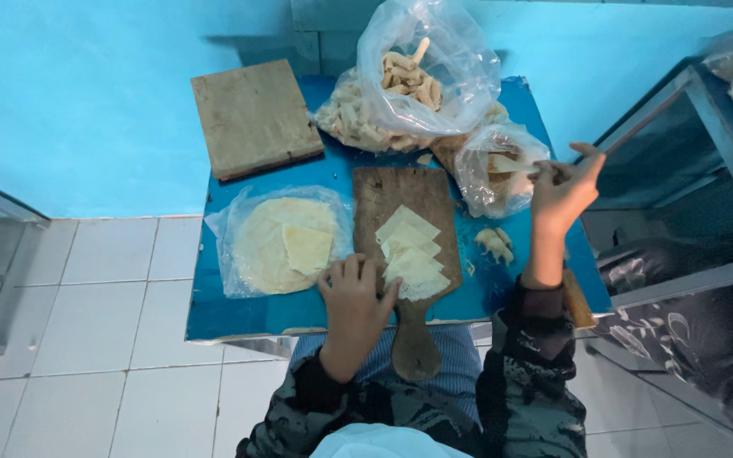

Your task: The person sits at a small table and assembles filled pastries. They take square dough wrappers, spoon filling from a plastic bag onto a wrapper, fold the wrapper over the filling into a triangle, and place the folded pastry on a wooden board with others.

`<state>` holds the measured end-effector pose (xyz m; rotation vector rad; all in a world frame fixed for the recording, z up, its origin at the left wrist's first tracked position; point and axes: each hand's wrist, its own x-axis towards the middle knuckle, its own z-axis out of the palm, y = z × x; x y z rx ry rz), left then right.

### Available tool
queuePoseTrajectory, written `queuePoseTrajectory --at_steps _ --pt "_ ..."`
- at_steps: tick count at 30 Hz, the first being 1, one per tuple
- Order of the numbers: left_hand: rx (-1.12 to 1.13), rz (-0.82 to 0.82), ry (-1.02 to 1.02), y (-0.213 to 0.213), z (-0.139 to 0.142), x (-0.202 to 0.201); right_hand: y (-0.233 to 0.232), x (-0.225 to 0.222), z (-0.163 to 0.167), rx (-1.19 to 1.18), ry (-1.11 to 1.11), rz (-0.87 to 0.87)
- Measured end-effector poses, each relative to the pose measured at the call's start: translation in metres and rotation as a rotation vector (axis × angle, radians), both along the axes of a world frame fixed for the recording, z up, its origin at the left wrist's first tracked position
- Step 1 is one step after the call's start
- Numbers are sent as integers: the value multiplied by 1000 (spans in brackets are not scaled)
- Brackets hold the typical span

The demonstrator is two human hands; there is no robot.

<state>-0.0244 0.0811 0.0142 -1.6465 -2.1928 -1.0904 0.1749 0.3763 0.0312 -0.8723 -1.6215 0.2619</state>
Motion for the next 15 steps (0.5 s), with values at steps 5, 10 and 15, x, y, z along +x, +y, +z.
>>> queuePoseTrajectory --at_steps 5,10,15 --pt "-144 16 -17 -2 1 7 7 10 -4 6 74 -100" --pt "-74 -39 -38 2 2 13 -3 28 -1 -33 207 20" --pt "8 -112 -168 6 3 10 -66 41 4 -154 364 277"
